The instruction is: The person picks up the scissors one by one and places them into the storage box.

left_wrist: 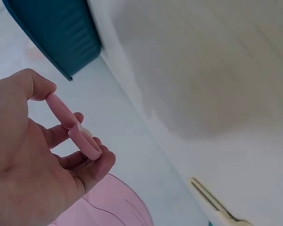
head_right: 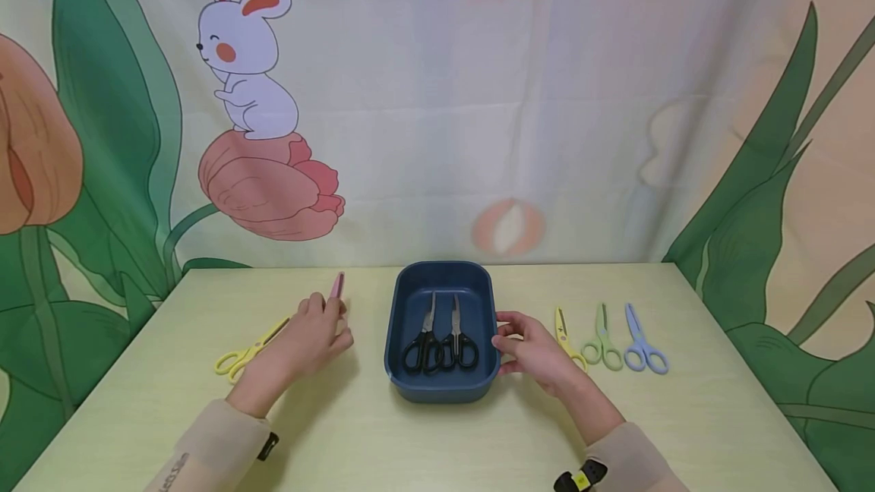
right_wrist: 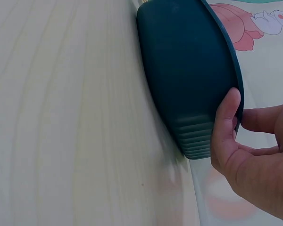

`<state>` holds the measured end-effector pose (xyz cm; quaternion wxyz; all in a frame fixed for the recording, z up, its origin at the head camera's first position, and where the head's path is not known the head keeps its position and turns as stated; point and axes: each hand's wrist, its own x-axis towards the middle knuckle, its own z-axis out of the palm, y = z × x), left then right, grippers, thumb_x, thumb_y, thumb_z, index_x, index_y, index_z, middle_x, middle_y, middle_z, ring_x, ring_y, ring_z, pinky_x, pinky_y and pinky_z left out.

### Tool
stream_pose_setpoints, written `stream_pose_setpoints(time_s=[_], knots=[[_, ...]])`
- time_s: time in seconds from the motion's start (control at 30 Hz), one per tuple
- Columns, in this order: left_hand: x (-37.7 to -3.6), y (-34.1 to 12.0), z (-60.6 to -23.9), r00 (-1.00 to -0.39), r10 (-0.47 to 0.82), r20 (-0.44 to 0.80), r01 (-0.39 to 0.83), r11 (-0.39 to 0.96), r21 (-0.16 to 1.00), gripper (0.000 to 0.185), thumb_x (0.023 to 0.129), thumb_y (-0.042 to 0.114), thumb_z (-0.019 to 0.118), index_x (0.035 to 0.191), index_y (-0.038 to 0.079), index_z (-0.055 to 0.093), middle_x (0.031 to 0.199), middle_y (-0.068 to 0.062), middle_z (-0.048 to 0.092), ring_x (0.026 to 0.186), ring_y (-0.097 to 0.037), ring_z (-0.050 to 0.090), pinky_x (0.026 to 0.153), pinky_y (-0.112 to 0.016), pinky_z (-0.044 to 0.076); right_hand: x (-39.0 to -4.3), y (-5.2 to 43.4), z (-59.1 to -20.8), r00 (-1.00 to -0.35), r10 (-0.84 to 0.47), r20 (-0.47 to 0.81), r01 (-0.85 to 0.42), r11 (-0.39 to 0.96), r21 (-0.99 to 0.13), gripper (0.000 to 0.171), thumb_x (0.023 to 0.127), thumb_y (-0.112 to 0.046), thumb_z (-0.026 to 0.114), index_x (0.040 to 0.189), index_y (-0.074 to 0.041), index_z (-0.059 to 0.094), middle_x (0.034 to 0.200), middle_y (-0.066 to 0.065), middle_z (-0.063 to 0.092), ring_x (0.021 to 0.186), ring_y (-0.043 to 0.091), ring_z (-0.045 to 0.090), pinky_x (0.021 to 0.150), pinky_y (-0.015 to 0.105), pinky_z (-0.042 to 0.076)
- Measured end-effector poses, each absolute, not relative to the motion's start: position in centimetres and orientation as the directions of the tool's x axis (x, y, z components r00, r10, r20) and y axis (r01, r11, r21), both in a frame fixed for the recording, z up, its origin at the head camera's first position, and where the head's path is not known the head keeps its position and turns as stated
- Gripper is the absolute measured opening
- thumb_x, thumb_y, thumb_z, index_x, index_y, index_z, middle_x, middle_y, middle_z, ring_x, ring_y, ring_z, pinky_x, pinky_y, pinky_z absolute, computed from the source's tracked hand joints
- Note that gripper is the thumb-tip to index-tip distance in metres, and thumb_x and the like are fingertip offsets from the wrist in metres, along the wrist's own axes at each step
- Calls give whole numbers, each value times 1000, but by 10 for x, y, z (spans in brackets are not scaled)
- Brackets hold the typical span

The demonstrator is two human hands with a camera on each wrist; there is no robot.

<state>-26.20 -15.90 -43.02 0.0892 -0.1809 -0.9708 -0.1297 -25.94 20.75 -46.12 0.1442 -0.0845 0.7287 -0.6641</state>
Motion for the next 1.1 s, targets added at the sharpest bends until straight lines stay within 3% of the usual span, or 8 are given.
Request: stream_pose_setpoints(time_s=[0.8,1.1], knots=[[-254,-102,-403,-882,396,257,459,845,274,35,96,22,54,118,-6,53,97,-15,43,89,-30,42,76,-40,43,-256,208,-458,-941,-329,-84,57,90,-994,50,106,0,51,151,12,33,116,22,48,87,24,58,66,35,58],[-248,-77,-399,-852,439,285,507,828,240,34,98,23,55,117,-6,54,99,-16,45,90,-29,43,74,-38,45,-257,209,-459,-941,-326,-94,68,91,-994,50,105,1,51,151,11,34,116,23,48,87,24,59,67,33,58]])
